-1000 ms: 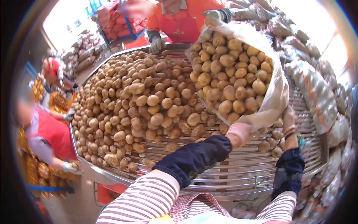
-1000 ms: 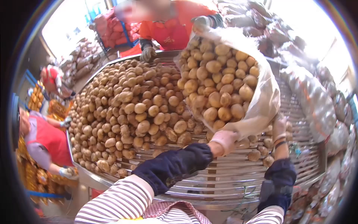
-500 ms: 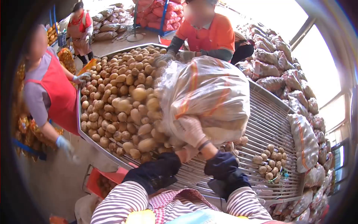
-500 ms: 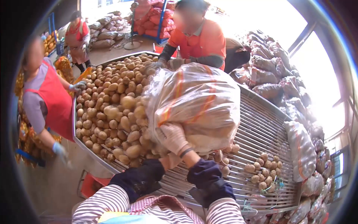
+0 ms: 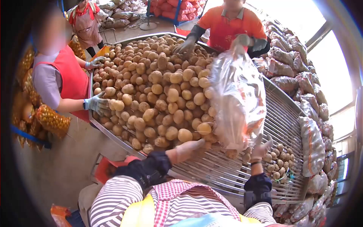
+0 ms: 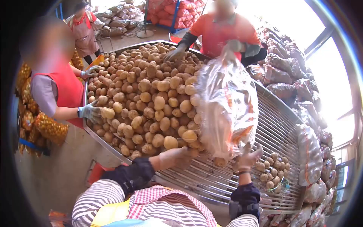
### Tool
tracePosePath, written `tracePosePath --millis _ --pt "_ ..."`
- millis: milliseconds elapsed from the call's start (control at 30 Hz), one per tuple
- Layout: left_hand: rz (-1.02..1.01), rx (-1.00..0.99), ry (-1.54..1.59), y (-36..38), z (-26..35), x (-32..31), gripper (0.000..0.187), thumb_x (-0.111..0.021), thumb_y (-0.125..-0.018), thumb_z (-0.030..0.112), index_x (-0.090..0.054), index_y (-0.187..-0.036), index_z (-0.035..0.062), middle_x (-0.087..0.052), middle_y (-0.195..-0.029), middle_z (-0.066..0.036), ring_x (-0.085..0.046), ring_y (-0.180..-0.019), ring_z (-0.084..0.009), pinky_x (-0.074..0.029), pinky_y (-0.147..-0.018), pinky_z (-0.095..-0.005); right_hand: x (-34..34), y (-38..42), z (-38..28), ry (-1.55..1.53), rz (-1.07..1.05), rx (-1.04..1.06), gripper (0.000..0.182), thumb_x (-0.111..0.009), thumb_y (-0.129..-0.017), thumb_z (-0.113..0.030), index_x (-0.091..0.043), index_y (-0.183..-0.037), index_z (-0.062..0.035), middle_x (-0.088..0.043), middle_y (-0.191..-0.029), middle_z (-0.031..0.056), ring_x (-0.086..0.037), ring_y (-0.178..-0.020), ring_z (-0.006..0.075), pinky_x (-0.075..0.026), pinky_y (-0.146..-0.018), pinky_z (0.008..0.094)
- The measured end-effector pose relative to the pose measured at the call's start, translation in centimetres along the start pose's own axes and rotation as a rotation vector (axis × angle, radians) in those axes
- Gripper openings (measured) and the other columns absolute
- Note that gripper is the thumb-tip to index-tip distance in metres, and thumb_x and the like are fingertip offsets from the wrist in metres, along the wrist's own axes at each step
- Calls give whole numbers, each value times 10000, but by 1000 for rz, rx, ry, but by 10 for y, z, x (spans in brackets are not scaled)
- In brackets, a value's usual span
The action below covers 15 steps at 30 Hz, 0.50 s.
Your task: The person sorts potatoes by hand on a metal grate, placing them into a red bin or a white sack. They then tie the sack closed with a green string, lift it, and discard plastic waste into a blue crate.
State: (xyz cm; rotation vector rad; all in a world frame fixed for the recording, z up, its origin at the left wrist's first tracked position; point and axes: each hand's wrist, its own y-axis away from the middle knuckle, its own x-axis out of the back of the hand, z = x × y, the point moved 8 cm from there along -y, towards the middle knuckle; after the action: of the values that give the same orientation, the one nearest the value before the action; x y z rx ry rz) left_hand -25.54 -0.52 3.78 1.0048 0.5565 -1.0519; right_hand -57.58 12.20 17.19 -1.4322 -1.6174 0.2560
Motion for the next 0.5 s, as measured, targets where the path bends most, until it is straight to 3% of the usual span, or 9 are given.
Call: tracePosePath --millis 33,100,133,167,233,267,333,433,500 --pt "12 85 -14 -8 2 -24 585 -546 -1025 526 -559 -1368 51 -606 -1316 -166 -594 -1215 -298 -508 -965 -434 -9 -7 79 83 24 -239 473 -778 -904 -373 -592 -1151 -16 -626 -968 88 -572 -938 262 -477 -866 419" --pt "-17 60 -154 -34 20 -75 743 -565 -970 633 -537 -1398 26 -589 -1332 -201 -553 -1287 -340 -489 -1006 -472 -62 7 188 -150 -374 -726 590 -772 -901 -360 -551 -1290 24 -696 -983 146 -640 -957 293 -511 -887 425" --pt "-7 92 -177 -43 28 -100 815 -601 -923 673 -531 -1404 19 -593 -1336 -201 -574 -1250 -345 -487 -1010 -481 -92 11 261 -82 -307 -537 569 -735 -928 -321 -537 -1344 14 -712 -905 133 -671 -860 269 -545 -813 407" --pt "2 132 -194 -56 26 -124 888 -637 -876 712 -526 -1410 12 -597 -1340 -200 -596 -1214 -349 -484 -1013 -491 -102 6 253 -151 -368 -597 543 -711 -938 -281 -531 -1377 -18 -719 -1101 131 -669 -1001 248 -536 -893 372" --pt "42 128 -493 -133 0 -126 960 -645 -808 785 -575 -1359 2 -646 -1265 -198 -637 -1128 -350 -483 -1006 -466 -135 12 311 -903 -234 -803 577 -642 -975 -396 -512 -1424 -59 -650 -1326 134 -629 -1151 247 -506 -990 365" --pt "35 155 -506 -153 -8 -134 960 -645 -808 785 -575 -1359 2 -646 -1265 -198 -637 -1128 -350 -483 -1006 -466 -134 17 305 -955 -301 -888 581 -631 -977 -411 -510 -1426 -62 -641 -1340 134 -621 -1165 248 -501 -1000 367" --pt "336 100 -717 -179 -1 -127 958 -624 -802 811 -630 -1287 -15 -690 -1188 -164 -661 -1083 -320 -508 -958 -422 -134 24 297 -970 -446 -940 591 -609 -982 -441 -508 -1430 -69 -623 -1366 133 -606 -1192 249 -490 -1019 371" --pt "218 148 -820 -219 3 -130 940 -657 -807 776 -633 -1269 -41 -688 -1230 -161 -649 -1134 -291 -500 -964 -384 -139 31 290 -971 -719 -882 608 -576 -990 -486 -504 -1436 -80 -595 -1405 131 -582 -1233 251 -473 -1048 377" --pt "139 186 -794 -227 -5 -137 852 -693 -852 688 -609 -1344 -3 -706 -1191 -127 -660 -1136 -243 -473 -1008 -323 -140 34 285 -813 -1009 -586 621 -554 -994 -516 -502 -1441 -87 -577 -1431 130 -567 -1260 252 -462 -1068 381"
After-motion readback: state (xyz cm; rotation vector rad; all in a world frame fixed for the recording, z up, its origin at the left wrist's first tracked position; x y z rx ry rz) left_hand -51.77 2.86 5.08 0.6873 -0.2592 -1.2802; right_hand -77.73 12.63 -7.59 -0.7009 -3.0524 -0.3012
